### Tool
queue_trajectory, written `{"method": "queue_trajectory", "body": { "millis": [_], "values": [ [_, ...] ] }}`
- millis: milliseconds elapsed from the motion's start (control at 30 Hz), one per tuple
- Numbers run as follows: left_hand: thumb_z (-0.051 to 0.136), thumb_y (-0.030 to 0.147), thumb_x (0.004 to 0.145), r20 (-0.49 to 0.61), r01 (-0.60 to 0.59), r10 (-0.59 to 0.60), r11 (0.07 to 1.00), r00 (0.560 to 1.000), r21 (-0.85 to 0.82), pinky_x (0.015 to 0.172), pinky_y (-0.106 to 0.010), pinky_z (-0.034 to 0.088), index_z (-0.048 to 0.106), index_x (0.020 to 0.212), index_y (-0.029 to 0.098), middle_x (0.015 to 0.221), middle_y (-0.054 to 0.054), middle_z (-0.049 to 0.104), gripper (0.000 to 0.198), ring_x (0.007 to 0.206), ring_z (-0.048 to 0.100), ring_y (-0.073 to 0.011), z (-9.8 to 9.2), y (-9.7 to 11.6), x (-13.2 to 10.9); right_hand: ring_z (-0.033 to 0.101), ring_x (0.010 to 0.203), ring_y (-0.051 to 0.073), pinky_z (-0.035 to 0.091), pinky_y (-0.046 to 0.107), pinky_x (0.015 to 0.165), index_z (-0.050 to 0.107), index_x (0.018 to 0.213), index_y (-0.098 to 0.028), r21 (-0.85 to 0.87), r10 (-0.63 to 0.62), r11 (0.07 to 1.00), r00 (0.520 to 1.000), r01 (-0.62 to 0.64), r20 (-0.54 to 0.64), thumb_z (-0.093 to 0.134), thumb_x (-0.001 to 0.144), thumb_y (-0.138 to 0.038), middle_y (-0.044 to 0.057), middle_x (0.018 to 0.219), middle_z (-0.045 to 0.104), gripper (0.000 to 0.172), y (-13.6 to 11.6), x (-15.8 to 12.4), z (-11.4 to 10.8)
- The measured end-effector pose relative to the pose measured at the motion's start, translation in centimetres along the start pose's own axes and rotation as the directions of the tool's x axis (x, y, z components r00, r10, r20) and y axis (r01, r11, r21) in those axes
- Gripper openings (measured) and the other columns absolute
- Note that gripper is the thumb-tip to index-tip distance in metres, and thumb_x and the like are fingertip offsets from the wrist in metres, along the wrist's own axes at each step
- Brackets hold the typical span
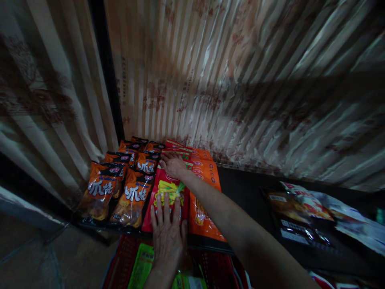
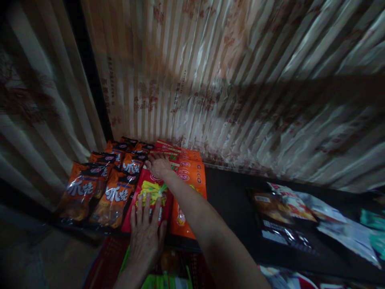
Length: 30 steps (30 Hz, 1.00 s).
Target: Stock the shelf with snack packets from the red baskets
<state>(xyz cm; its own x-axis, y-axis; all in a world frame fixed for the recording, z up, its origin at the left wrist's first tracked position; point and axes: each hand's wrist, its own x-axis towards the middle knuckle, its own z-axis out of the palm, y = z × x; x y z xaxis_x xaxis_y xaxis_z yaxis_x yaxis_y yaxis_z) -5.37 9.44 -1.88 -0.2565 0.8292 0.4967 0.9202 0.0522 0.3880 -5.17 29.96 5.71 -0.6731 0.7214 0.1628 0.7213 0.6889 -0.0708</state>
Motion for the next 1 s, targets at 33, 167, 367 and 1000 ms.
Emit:
{"method": "queue_trajectory", "body": {
  "millis": [33, 167, 367, 1000],
  "values": [
    [0.055, 0.049, 0.080, -0.005, 0.006, -0.006, 1.000, 1.000, -0.005, 0.110, -0.055, 0.018, 0.041, 0.137, 0.026, 0.149, -0.011, 0.033, 0.063, 0.140, 0.015, -0.0332, 0.0, 0.0, 0.0, 0.044, 0.124, 0.025, 0.029, 0.046, 0.102, 0.049, 0.128, -0.022, -0.002, 0.014, 1.000, 1.000, -0.014, 0.000, 0.026, 0.095, -0.042, 0.011, 0.132, 0.054, 0.045, 0.0, 0.0, 0.1],
    [0.054, 0.042, 0.082, -0.028, -0.007, 0.007, 1.000, 1.000, 0.016, 0.110, -0.055, 0.018, 0.039, 0.138, 0.025, 0.149, -0.010, 0.033, 0.060, 0.140, 0.015, -0.0331, -0.2, 0.0, 0.0, 0.039, 0.128, 0.026, 0.029, 0.047, 0.102, 0.046, 0.132, -0.024, 0.003, 0.057, 0.998, 0.998, -0.057, 0.007, 0.026, 0.095, -0.042, 0.011, 0.135, 0.051, 0.045, -0.2, 0.1, -0.1],
    [0.050, 0.036, 0.085, -0.009, -0.020, 0.020, 1.000, 1.000, -0.005, 0.108, -0.057, 0.023, 0.037, 0.140, 0.025, 0.149, -0.011, 0.032, 0.058, 0.140, 0.015, -0.0331, -1.2, 0.2, 0.0, 0.026, 0.137, 0.024, 0.023, 0.045, 0.109, 0.040, 0.137, -0.016, 0.281, 0.231, 0.950, 0.908, -0.134, -0.349, 0.025, 0.095, -0.037, 0.012, 0.148, 0.033, 0.049, 0.6, -2.5, -2.0],
    [0.049, 0.027, 0.085, -0.059, -0.012, 0.013, 1.000, 0.998, 0.018, 0.108, -0.056, 0.024, 0.041, 0.137, 0.016, 0.151, -0.015, 0.027, 0.054, 0.140, 0.015, -0.0328, -1.4, 0.0, 0.3, 0.036, 0.133, 0.021, 0.030, 0.042, 0.109, 0.043, 0.135, -0.021, 0.899, 0.703, 0.368, 0.704, -0.238, -0.101, 0.026, 0.091, -0.053, 0.008, 0.137, 0.049, 0.058, -0.3, -10.4, 1.1]
  ]
}}
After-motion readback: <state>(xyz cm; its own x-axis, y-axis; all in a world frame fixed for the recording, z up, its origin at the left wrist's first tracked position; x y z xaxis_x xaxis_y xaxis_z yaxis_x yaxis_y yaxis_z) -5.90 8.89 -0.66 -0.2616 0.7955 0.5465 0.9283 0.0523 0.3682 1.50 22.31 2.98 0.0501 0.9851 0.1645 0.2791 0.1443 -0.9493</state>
